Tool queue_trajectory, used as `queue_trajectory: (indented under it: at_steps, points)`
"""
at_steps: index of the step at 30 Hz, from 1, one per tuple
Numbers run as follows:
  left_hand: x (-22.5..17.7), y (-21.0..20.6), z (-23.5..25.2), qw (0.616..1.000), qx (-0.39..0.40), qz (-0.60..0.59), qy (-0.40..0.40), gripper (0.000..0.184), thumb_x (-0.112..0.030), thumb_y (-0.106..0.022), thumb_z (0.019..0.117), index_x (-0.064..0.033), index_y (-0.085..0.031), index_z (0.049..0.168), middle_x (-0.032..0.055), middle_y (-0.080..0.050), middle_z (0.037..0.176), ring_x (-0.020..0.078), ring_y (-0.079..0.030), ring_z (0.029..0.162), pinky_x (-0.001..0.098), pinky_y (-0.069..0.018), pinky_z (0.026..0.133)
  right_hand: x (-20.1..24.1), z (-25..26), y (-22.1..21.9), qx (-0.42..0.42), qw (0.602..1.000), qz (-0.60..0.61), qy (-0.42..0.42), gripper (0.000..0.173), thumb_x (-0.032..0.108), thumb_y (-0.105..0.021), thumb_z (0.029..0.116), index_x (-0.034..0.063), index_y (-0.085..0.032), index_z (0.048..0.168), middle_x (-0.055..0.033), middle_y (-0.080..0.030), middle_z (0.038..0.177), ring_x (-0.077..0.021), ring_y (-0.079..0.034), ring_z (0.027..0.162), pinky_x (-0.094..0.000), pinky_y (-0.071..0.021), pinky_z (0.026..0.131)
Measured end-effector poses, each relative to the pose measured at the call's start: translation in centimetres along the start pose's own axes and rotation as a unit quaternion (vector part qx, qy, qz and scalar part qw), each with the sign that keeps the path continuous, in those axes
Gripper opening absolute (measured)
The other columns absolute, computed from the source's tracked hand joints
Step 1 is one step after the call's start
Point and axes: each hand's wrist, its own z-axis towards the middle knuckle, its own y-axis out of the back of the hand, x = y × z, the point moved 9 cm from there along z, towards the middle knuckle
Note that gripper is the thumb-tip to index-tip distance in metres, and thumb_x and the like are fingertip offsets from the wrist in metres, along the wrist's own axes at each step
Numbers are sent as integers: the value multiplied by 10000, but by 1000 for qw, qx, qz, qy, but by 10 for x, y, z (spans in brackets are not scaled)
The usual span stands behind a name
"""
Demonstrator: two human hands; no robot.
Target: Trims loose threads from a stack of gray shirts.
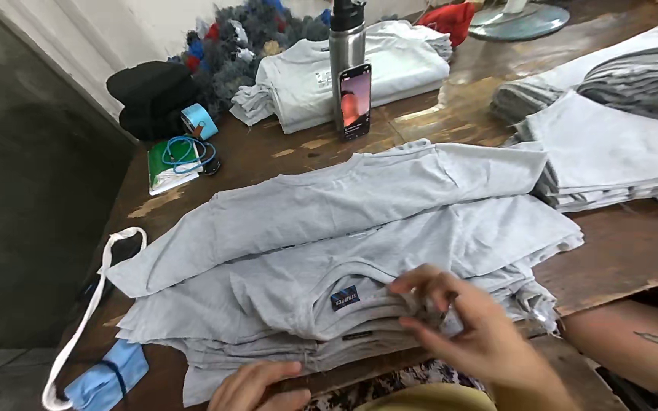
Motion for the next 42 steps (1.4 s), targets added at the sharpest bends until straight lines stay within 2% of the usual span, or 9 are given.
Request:
queue_trajectory:
  at_steps: [3,6,10,15,19,22,25,28,42]
  points:
    - [21,6,6,995,-84,46,38,314,-379,-686,961,-111,-740,1116,122,-704,1152,200,-644,1119,379,-518,968,-36,-8,46,30,978,-197,-66,406,288,-711,861,69,-638,1195,-82,-690,1117,-190,-615,956,-356,-527,803]
    - [52,-6,20,970,-157,157,95,502,-345,-757,828,-48,-709,1231,216,-661,1227,381,-610,1142,529,-490,946,-68,-21,73,49,937,-324,-118,291,182,-688,769,40,-674,1023,-124,-695,926,-385,-655,932,-587,-519,770]
    - [88,-11,33,950,-177,192,171,664,-141,-746,618,-37,-691,1272,240,-631,1300,521,-568,1172,714,-435,863,-84,-27,95,27,930,-347,-120,142,174,-605,817,35,-618,843,-115,-599,733,-325,-617,701,-515,-480,616]
    - [93,61,57,946,-198,208,149,387,-2,-614,836,54,-669,1214,265,-690,1146,442,-674,1032,639,-514,871,-72,17,155,-58,939,-325,-93,240,215,-595,905,-19,-644,934,-133,-593,740,-261,-575,634,-475,-472,557]
    - [119,105,113,918,-220,281,176,317,-91,-512,996,24,-672,1244,304,-675,1192,530,-638,1111,732,-437,918,-96,92,172,-95,918,-371,-101,182,66,-670,934,-94,-585,915,-255,-589,788,-438,-614,720,-617,-480,634]
    - [181,92,153,919,-163,277,227,310,-161,-523,1049,-26,-668,1287,297,-638,1280,540,-572,1217,765,-374,978,-148,130,157,-91,908,-393,-112,200,117,-640,945,-81,-612,945,-281,-639,891,-485,-654,855,-662,-491,745]
    - [247,57,151,926,-100,222,288,426,-300,-423,1101,-30,-643,1346,264,-605,1373,470,-534,1319,691,-358,1084,-210,134,132,-44,905,-382,-181,205,140,-647,956,-50,-672,1027,-287,-666,1083,-489,-653,1017,-687,-493,843]
    - [260,62,137,936,-162,157,271,445,-305,-423,1095,-3,-656,1324,270,-611,1358,438,-531,1331,611,-345,1140,-232,126,137,-61,910,-338,-232,276,180,-636,972,-44,-676,1128,-292,-633,1170,-472,-638,1059,-661,-501,868]
    - [254,67,120,915,-204,111,330,472,-271,-360,1109,71,-648,1265,318,-639,1264,428,-583,1260,596,-379,1094,-235,114,136,-59,906,-312,-281,272,258,-611,1012,-4,-661,1060,-234,-638,1088,-419,-652,946,-630,-508,759]
